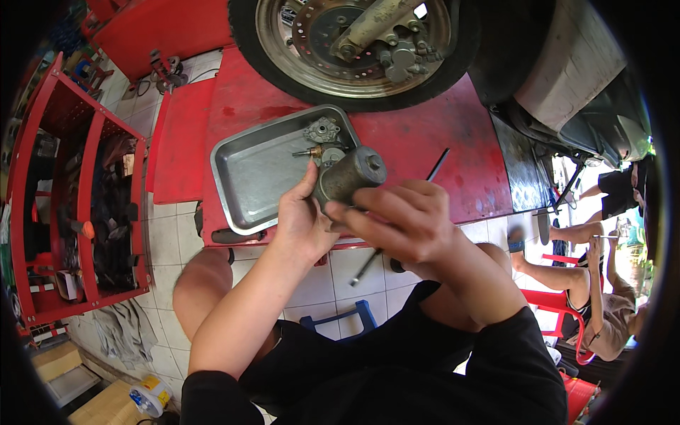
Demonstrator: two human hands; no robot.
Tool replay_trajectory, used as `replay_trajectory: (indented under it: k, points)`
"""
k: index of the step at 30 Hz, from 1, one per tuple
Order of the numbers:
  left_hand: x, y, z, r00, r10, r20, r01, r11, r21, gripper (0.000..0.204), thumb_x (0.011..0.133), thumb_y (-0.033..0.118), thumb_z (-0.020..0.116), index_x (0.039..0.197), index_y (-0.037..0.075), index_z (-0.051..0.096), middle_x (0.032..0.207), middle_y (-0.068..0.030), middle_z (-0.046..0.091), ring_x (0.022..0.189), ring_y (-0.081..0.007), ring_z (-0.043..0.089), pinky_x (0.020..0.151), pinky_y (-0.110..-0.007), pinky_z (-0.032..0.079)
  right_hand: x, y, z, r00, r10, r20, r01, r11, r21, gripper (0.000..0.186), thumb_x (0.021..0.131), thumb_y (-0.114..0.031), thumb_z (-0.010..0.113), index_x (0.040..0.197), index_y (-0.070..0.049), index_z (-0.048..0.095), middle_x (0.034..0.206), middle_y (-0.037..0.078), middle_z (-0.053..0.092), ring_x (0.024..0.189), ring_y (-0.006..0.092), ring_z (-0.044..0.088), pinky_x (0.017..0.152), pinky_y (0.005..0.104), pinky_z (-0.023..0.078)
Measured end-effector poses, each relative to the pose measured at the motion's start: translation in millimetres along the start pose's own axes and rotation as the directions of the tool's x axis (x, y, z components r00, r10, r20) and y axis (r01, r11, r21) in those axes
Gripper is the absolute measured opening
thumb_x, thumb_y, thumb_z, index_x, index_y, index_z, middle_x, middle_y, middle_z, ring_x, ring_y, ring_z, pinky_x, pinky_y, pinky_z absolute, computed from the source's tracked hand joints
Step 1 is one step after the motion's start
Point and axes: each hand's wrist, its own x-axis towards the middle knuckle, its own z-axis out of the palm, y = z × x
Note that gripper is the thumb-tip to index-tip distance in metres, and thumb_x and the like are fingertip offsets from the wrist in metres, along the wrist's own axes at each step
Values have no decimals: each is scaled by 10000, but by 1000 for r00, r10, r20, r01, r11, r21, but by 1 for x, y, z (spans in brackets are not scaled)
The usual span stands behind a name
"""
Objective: The person is sitting on a low stool in a workshop, using a screwdriver to disassemble and clean various small metal components of a scooter. They manipulate the parts over a metal tray, occasionally picking up and inspecting different pieces.
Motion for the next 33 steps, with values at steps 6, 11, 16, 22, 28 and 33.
replay_trajectory:
  k: [6, 11, 16, 22, 28, 33]
  points:
    - [3, 2, -8, 988, 30, 154, -5, 988, -157, 501, 1048, 428, 419, 1338, 31, 513, 1306, -180, 594, 1178, -346, 573, 996, -506, 469, 7, 10, -13, 984, 151, -92, -139, 983, 120, 317, 674, -98, 793, 973, -43, 705, 762, 28, 592, 555, 180, 600, 454, 321, 447]
    - [3, -1, 7, 992, 119, -36, -122, 988, -90, 490, 1042, 414, 445, 1333, 26, 511, 1272, -200, 591, 1121, -358, 570, 963, -502, 471, -1, 13, -21, 959, 222, 177, -251, 953, 169, 224, 715, -87, 772, 919, -53, 686, 760, 41, 585, 552, 221, 605, 457, 351, 451]
    - [5, 1, 0, 991, 119, 54, -114, 991, -76, 492, 1034, 421, 462, 1338, 38, 510, 1268, -197, 591, 1120, -361, 565, 967, -512, 466, -15, 8, -1, 924, 251, 289, -299, 944, 138, 213, 762, -112, 704, 968, -68, 677, 794, 39, 602, 567, 228, 616, 448, 369, 454]
    - [5, 3, -4, 992, 104, 66, -98, 991, -86, 496, 1026, 423, 482, 1329, 31, 520, 1282, -180, 594, 1127, -359, 565, 991, -520, 452, -12, 4, 0, 895, 269, 356, -309, 949, 57, 214, 774, -105, 677, 984, -67, 660, 811, 34, 615, 575, 238, 616, 451, 367, 463]
    - [6, 4, -10, 991, 114, 71, -107, 989, -99, 524, 1024, 430, 486, 1347, 18, 511, 1318, -190, 587, 1176, -367, 562, 1032, -513, 435, -5, -1, -3, 900, 285, 330, -330, 940, 88, 220, 754, -95, 702, 964, -64, 646, 914, 48, 628, 571, 240, 615, 445, 365, 462]
    - [10, 1, -5, 984, 174, 32, -173, 984, -31, 547, 1040, 431, 434, 1370, -2, 487, 1355, -200, 572, 1253, -373, 540, 1096, -511, 406, -10, -7, -1, 953, 222, 206, -246, 964, 102, 241, 722, -90, 709, 945, -44, 632, 938, 48, 613, 560, 205, 612, 456, 339, 473]
